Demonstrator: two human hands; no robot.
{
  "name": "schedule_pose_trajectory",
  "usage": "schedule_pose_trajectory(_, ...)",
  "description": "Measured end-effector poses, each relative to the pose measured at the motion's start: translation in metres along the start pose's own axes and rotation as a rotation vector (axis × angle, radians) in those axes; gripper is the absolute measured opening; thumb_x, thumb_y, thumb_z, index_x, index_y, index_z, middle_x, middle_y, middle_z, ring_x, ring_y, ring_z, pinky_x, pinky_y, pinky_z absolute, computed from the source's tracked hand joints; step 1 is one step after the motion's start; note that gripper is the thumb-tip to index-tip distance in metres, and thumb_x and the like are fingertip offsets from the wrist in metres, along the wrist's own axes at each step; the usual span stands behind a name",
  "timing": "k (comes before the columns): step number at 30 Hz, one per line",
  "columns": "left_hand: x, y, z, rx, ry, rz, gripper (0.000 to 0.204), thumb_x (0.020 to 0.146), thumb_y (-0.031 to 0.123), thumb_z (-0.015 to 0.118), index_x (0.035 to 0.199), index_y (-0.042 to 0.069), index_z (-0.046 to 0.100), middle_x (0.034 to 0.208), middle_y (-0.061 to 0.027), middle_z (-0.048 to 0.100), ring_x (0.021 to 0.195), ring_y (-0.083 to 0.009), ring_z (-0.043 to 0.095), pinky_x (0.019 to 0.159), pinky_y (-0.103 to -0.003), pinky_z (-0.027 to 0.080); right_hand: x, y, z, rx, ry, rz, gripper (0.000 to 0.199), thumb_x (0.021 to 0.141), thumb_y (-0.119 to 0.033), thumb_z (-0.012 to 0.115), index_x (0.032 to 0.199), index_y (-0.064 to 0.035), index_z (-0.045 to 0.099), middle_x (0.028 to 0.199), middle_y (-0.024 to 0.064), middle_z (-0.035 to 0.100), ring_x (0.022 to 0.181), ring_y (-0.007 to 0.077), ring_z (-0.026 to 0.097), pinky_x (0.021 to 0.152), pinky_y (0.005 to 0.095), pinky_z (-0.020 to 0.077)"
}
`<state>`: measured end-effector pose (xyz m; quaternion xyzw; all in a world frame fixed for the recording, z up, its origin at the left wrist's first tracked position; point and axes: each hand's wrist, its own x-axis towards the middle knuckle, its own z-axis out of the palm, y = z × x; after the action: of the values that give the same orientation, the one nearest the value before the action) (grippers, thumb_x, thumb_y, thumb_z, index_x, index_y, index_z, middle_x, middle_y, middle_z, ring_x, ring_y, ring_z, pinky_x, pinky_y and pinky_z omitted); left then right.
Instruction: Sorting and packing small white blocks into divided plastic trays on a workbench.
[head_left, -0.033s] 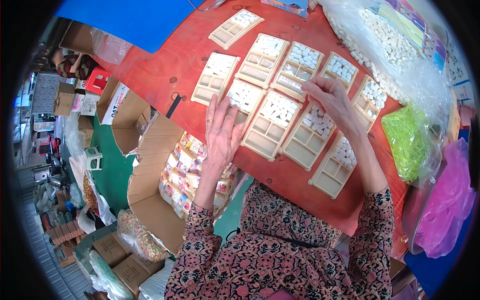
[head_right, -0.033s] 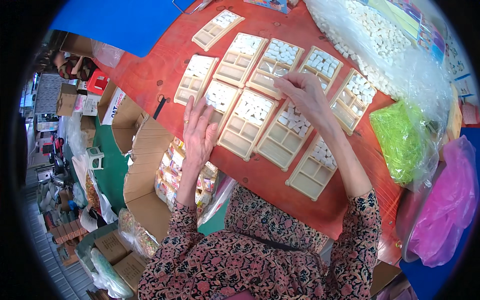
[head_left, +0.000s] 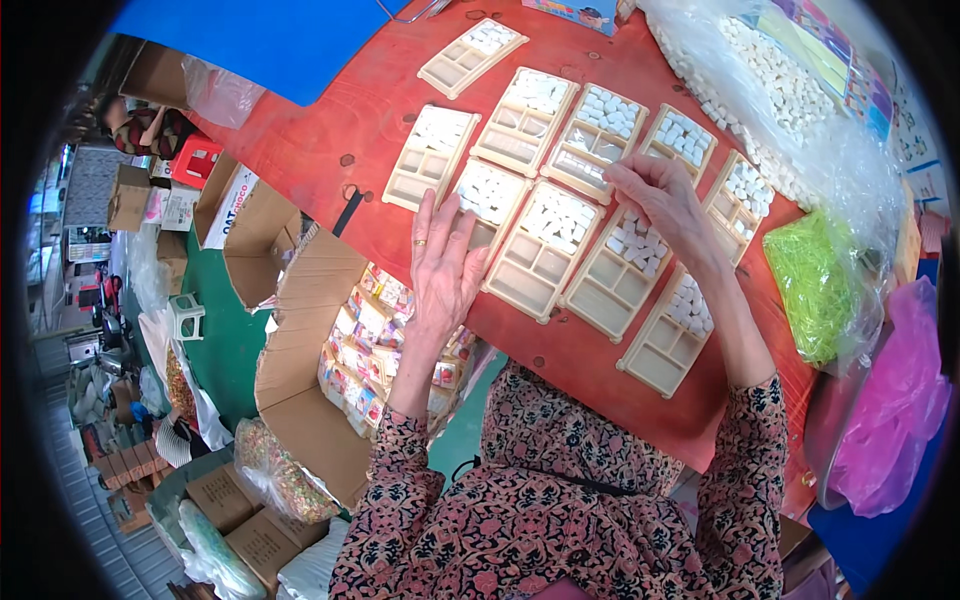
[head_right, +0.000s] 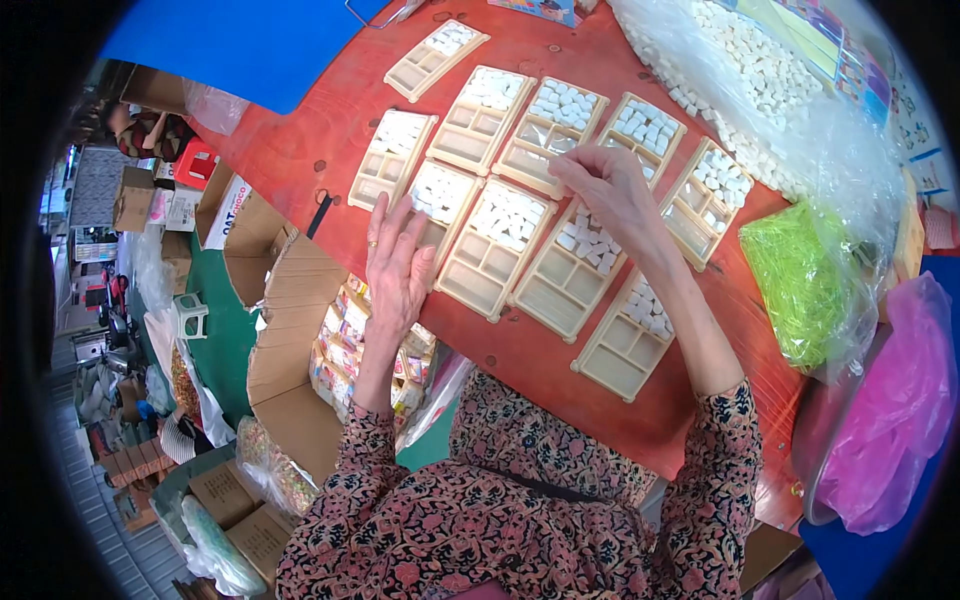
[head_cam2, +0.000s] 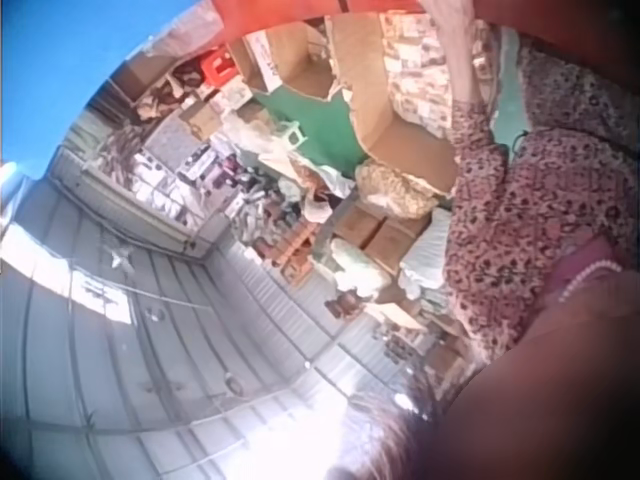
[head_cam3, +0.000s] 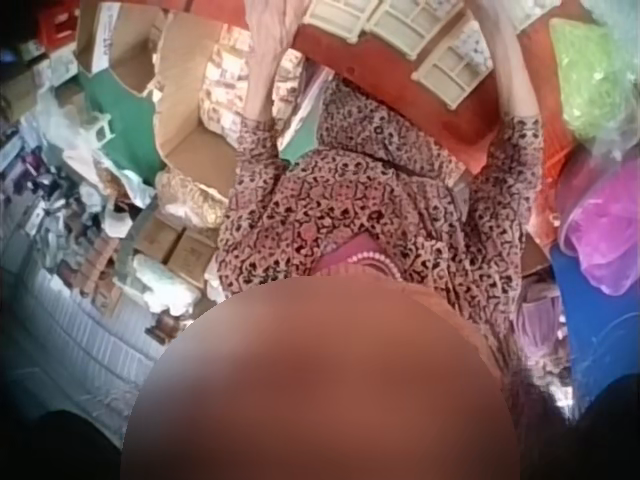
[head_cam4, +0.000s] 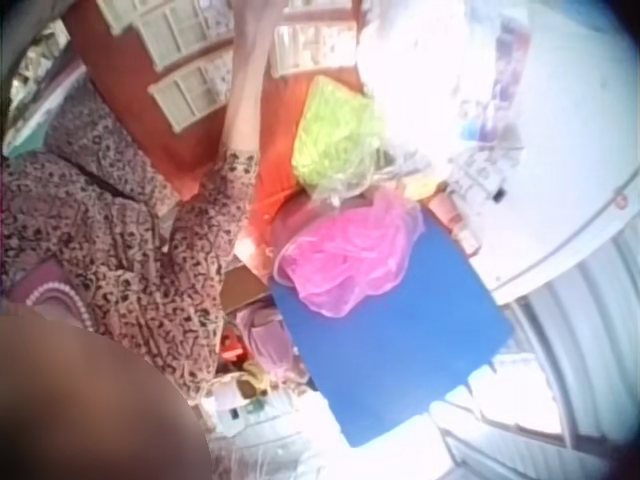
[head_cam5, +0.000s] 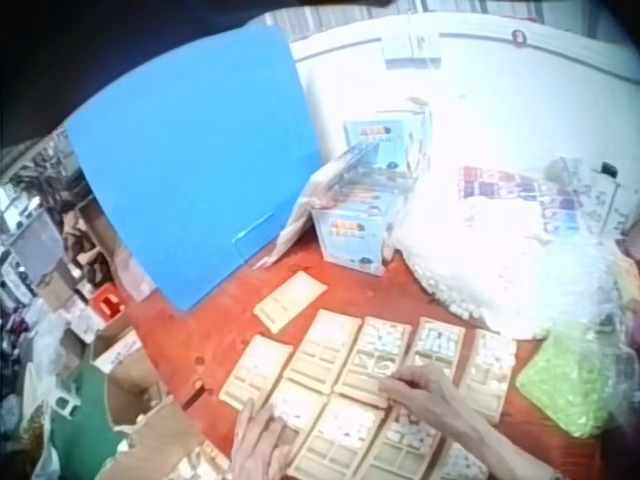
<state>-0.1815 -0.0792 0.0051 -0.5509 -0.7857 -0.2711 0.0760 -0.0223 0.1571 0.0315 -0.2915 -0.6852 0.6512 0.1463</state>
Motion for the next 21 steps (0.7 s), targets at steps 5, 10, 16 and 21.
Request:
schedule_pose_trajectory(5,-0.0007,0.0002,0.0000,-0.003,0.024,-0.015,0.035,0.091,0.023,0.058,0.112,-0.006,0.062,0.130,-0.0210,0.051,0.133,-0.0414,0.035,0.107,-0.048,0.033,-0.0001,0.0020,-0.0004,0.040,0.005,0.023,0.025,0.090,-0.022,0.061,0.087,0.0010,0.068,0.067,-0.0036,0.055,0.059,0.0022,0.043,0.050,0.0214,0.0322)
schedule_pose_trajectory(10,-0.0011,0.0009,0.0002,0.005,0.033,-0.041,0.032,0.089,0.020,0.061,0.110,-0.005,0.063,0.128,-0.0203,0.053,0.131,-0.0408,0.037,0.106,-0.047,0.035,0.0000,0.0015,0.0016,0.060,0.017,0.008,0.023,0.090,-0.022,0.062,0.090,0.0009,0.068,0.069,-0.0034,0.057,0.060,0.0017,0.045,0.050,0.0209,0.0329)
schedule_pose_trajectory(16,-0.0004,0.0009,-0.0002,0.013,0.032,-0.048,0.030,0.089,0.019,0.061,0.110,-0.003,0.063,0.129,-0.0191,0.053,0.131,-0.0404,0.038,0.105,-0.047,0.036,0.0012,0.0037,0.0021,0.131,0.028,0.003,0.017,0.087,-0.017,0.065,0.091,-0.0007,0.065,0.069,-0.0031,0.059,0.057,0.0011,0.046,0.047,0.0187,0.0309)
schedule_pose_trajectory(21,0.0000,0.0005,0.0004,-0.012,0.043,-0.064,0.029,0.089,0.017,0.062,0.110,-0.002,0.063,0.129,-0.0183,0.053,0.130,-0.0409,0.039,0.105,-0.047,0.037,0.0021,0.0061,0.0022,0.182,0.046,0.013,0.015,0.086,-0.017,0.066,0.088,-0.0023,0.064,0.067,-0.0027,0.058,0.053,0.0007,0.043,0.045,0.0179,0.0296)
